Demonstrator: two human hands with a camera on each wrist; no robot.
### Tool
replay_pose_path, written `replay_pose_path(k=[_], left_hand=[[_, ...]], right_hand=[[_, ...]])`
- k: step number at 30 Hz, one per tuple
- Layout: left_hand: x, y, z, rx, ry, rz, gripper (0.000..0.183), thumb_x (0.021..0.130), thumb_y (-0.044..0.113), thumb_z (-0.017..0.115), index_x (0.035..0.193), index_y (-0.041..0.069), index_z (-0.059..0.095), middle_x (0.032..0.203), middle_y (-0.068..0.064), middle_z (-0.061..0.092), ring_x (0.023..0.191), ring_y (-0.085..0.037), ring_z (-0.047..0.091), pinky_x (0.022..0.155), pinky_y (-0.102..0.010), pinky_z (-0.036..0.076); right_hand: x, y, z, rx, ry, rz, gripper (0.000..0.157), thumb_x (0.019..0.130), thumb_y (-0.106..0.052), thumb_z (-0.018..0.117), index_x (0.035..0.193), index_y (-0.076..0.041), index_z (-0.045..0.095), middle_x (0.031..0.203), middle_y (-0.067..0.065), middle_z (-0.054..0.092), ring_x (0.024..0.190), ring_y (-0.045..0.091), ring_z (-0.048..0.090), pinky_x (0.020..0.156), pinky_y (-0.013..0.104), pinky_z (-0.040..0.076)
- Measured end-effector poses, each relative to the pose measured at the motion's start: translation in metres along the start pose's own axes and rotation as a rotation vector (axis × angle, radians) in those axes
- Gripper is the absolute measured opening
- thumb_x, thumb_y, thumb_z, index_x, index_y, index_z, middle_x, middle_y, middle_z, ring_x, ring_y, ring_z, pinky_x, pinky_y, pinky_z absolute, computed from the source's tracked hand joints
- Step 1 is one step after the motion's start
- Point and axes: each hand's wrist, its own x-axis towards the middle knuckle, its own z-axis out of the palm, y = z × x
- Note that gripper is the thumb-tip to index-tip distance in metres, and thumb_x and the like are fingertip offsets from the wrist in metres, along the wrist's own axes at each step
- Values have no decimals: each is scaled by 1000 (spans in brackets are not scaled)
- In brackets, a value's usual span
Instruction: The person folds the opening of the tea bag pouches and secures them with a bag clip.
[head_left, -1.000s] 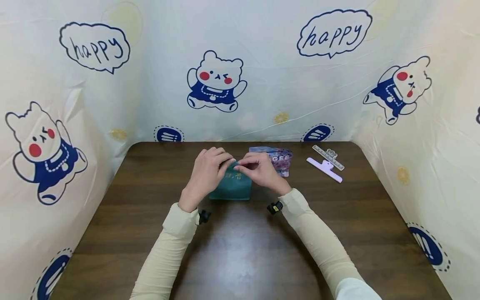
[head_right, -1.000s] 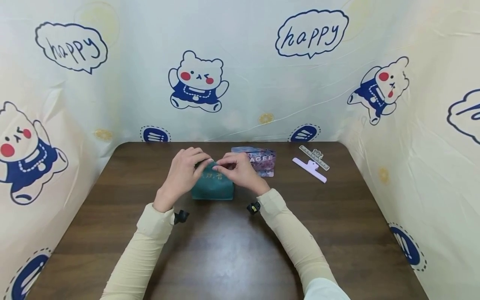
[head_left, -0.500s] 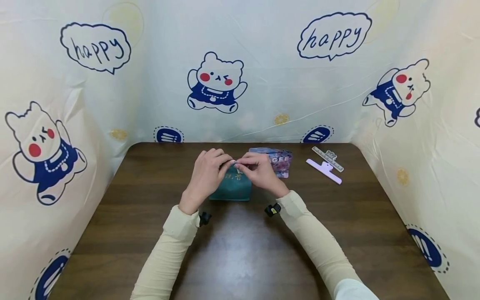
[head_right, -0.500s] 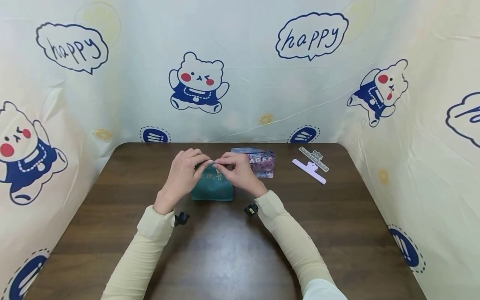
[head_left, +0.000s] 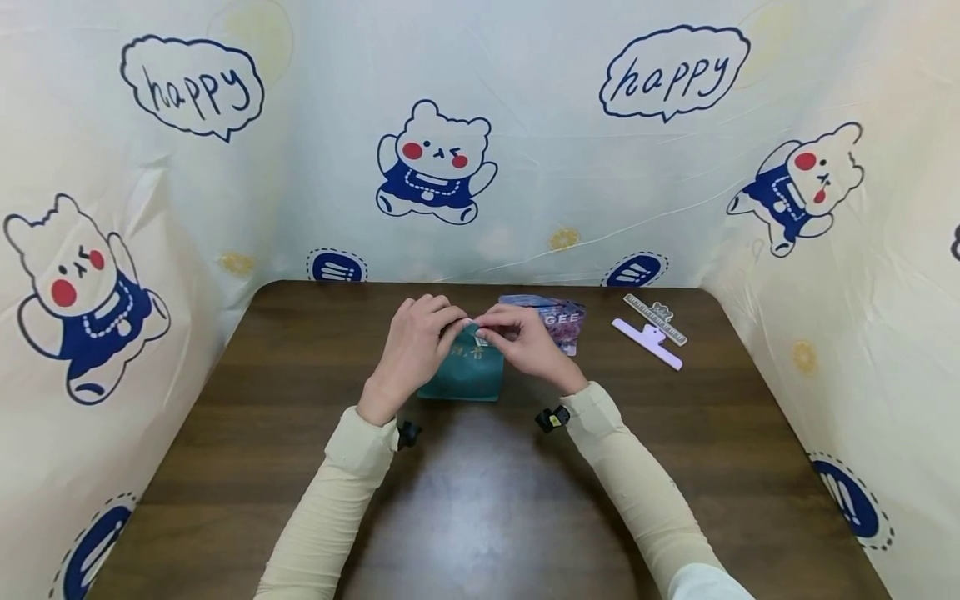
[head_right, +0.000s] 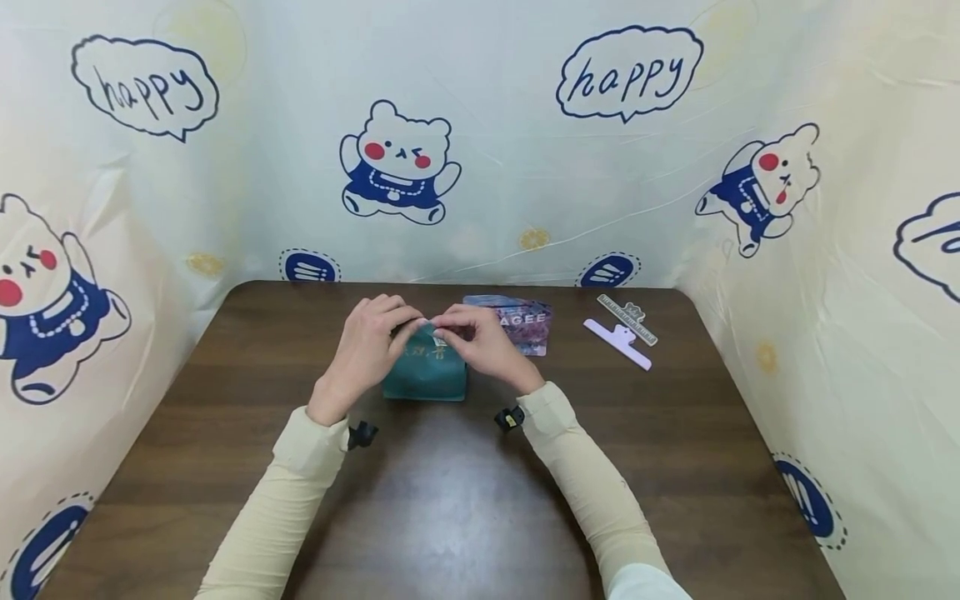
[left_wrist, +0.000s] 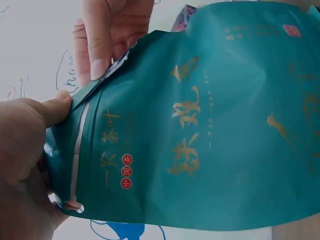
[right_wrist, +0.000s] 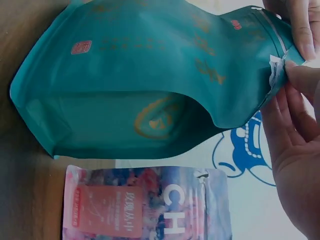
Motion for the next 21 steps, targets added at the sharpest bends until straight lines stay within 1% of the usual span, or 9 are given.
replay_pose_path(k=[3, 6, 8, 11, 13, 15, 17, 21], left_hand=[[0, 1, 0, -6, -6, -3, 11, 86, 23, 68, 92, 15, 72, 81, 2, 62, 73, -16, 50, 64, -29, 34], [-1, 2, 0, -8, -2, -3, 11, 85, 23, 68, 91, 15, 72, 81, 2, 61, 73, -16, 49, 65, -30, 34], [-1, 2, -1, -3, 1, -4, 11, 86, 23, 67, 91, 15, 72, 81, 2, 61, 74, -16, 49, 65, -30, 34], [-1, 2, 0, 0, 2, -9, 11, 86, 24, 67, 92, 15, 72, 80, 2, 61, 74, -16, 49, 65, -29, 34], [-1, 1, 0, 2, 1, -11, 11, 86, 24, 67, 92, 16, 72, 80, 3, 61, 74, -16, 49, 65, -29, 35], [-2, 1, 1, 3, 4, -12, 11, 86, 24, 67, 92, 16, 72, 80, 3, 61, 74, -16, 49, 65, -29, 35], [-2, 0, 2, 6, 10, -11, 11, 86, 23, 68, 92, 15, 72, 80, 3, 61, 74, -16, 49, 64, -29, 34], [-2, -1, 2, 0, 17, 0, 11, 85, 23, 68, 92, 15, 72, 80, 2, 61, 74, -16, 49, 65, -29, 34]], right_hand=[[0, -2, 1, -3, 9, -9, 17, 83, 5, 64, 99, 3, 70, 88, 15, 64, 66, 20, 55, 57, 29, 51], [-1, 2, 2, 0, 41, -16, 17, 81, 4, 66, 98, 3, 71, 86, 13, 64, 64, 19, 55, 57, 29, 51], [-2, 6, 3, 6, 62, -2, 15, 82, 4, 66, 97, 3, 71, 85, 12, 65, 65, 19, 56, 58, 29, 51], [-5, 11, 3, 23, 72, 26, 13, 83, 2, 65, 95, 4, 71, 84, 11, 67, 65, 21, 56, 57, 29, 50], [-6, 12, 4, 24, 64, 31, 13, 85, 2, 64, 95, 4, 71, 85, 12, 67, 64, 23, 56, 56, 28, 49], [-7, 12, 3, 35, 51, 21, 14, 86, 2, 62, 96, 5, 70, 86, 13, 67, 65, 27, 55, 56, 29, 48], [-7, 12, 2, 35, 35, 11, 15, 86, 3, 61, 98, 5, 69, 88, 14, 66, 65, 28, 54, 56, 28, 47], [-8, 10, -1, 27, 1, 14, 18, 86, 5, 60, 101, 5, 69, 90, 16, 65, 67, 23, 52, 56, 26, 44]])
